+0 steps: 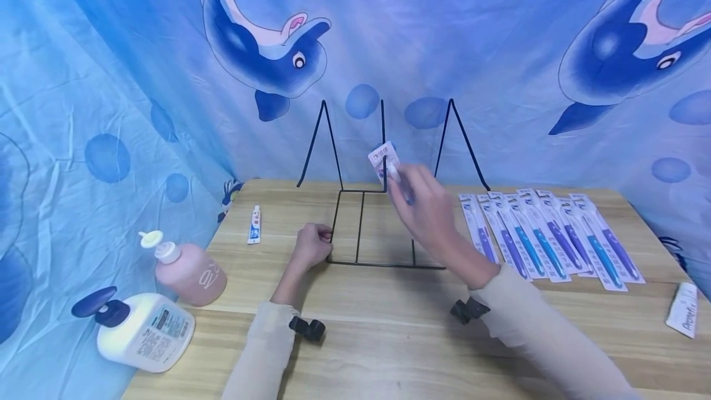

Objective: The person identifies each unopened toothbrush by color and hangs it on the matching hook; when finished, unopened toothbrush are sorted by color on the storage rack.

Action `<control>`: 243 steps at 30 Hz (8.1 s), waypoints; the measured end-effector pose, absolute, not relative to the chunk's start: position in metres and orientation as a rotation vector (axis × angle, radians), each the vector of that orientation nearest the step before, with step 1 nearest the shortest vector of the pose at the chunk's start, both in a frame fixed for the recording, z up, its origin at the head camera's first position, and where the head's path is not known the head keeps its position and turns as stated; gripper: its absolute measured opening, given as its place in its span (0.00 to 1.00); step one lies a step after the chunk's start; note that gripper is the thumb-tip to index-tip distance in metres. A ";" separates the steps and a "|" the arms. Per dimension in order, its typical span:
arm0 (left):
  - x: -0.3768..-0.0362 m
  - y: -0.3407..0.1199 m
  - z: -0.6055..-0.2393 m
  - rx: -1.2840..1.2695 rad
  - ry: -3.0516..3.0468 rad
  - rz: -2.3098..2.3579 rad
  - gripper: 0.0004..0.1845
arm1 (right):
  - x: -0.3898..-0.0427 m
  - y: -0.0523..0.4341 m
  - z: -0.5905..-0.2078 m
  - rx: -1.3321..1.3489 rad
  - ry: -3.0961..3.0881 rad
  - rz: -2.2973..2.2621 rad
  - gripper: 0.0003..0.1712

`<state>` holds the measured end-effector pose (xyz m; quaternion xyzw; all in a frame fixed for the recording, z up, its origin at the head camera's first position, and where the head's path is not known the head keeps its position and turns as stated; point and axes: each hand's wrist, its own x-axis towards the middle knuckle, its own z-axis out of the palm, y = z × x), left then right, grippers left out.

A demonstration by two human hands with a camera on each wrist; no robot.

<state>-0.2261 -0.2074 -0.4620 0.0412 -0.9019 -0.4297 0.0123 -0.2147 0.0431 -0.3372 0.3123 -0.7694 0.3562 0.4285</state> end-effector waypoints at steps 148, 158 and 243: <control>-0.222 -0.205 -0.464 0.129 -2.792 -1.389 0.25 | -0.136 0.184 -0.309 0.598 -1.878 0.736 0.22; -0.222 -0.207 -0.465 0.127 -2.780 -1.397 0.25 | -0.138 0.176 -0.317 0.661 -1.885 0.721 0.21; -0.225 -0.207 -0.465 0.159 -2.776 -1.429 0.23 | -0.314 0.250 -0.443 -0.066 -3.079 0.634 0.25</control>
